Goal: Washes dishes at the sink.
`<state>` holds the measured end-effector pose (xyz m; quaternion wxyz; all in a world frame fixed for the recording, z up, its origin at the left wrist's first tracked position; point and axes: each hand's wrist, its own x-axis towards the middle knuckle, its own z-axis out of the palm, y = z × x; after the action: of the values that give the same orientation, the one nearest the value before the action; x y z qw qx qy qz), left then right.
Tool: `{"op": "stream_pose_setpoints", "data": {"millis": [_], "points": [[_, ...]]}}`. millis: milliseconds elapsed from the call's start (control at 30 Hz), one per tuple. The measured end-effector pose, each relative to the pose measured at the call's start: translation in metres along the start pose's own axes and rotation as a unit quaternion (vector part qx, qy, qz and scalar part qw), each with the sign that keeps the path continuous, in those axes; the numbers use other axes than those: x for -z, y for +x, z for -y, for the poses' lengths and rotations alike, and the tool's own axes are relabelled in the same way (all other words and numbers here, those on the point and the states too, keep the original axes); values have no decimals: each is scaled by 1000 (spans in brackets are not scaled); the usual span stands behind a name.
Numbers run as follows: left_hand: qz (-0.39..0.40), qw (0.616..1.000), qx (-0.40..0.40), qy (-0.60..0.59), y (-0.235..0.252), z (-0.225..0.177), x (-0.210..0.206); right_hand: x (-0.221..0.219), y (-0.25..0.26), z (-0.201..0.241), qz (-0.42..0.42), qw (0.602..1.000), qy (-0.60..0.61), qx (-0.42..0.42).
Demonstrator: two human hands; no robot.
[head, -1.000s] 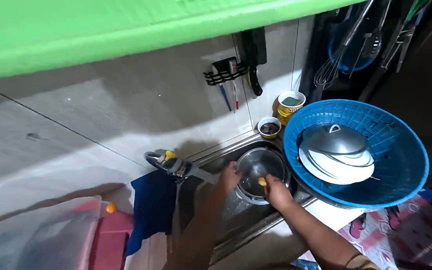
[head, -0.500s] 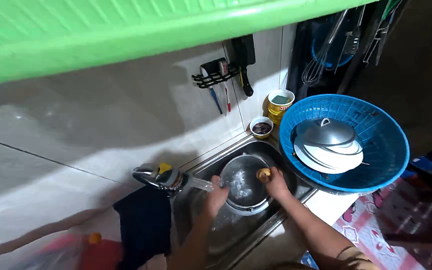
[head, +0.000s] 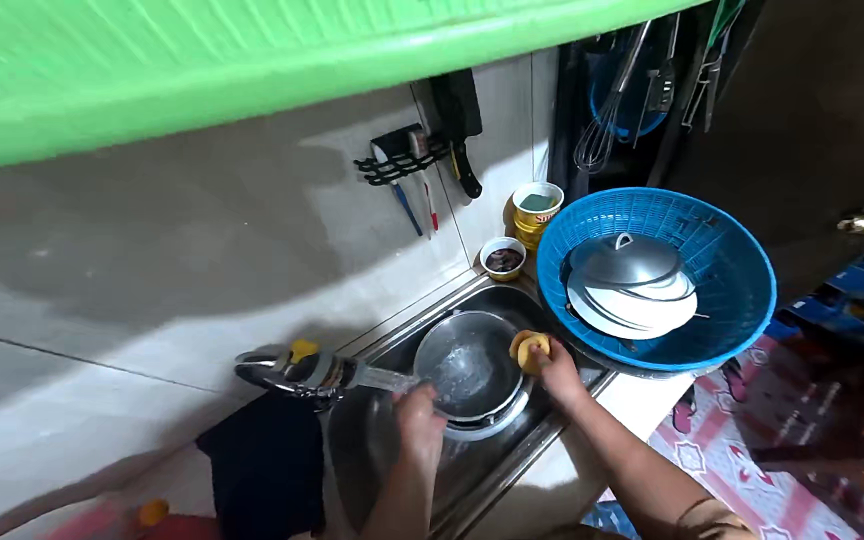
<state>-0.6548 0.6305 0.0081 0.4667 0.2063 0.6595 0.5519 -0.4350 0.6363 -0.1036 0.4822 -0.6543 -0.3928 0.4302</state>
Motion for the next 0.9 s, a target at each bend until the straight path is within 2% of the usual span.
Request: {"op": "stream_pose_setpoints", "data": {"millis": [67,133,167,233,267,333,433,500,567,667,767,900], "points": [[8,1000,16,-10,-7,-14,10,6,-13,-1,-29,996,82,-31],[1,1000,11,-18,-14,-27,18,8,-20,-6,-51,994,93,-30],[0,1000,0,-25,-19,-34,22,7,-22,-10,-51,997,52,4],[2,999,-35,-24,-31,-47,29,-1,-29,-12,-13,983,-116,139],[0,999,-48,-25,-36,-53,32,-8,-34,-10,12,959,-203,197],[-14,998,-58,-25,-45,-63,39,-22,-48,-3,105,913,-320,230],[-52,996,-61,-45,-49,-75,51,-32,-43,-23,237,854,-375,270],[-60,994,-60,-69,-45,-75,64,-35,-40,-30,274,794,-433,326],[-73,993,-53,-73,-42,-74,77,-42,-38,-34,267,765,-475,343],[-99,991,-50,-72,-46,-74,91,-53,-35,-35,263,759,-515,301],[-121,989,-43,-72,-50,-75,100,-50,-32,-24,257,770,-525,257],[-125,990,-50,-45,-38,-63,115,-36,-6,-34,208,779,-538,248]]}}
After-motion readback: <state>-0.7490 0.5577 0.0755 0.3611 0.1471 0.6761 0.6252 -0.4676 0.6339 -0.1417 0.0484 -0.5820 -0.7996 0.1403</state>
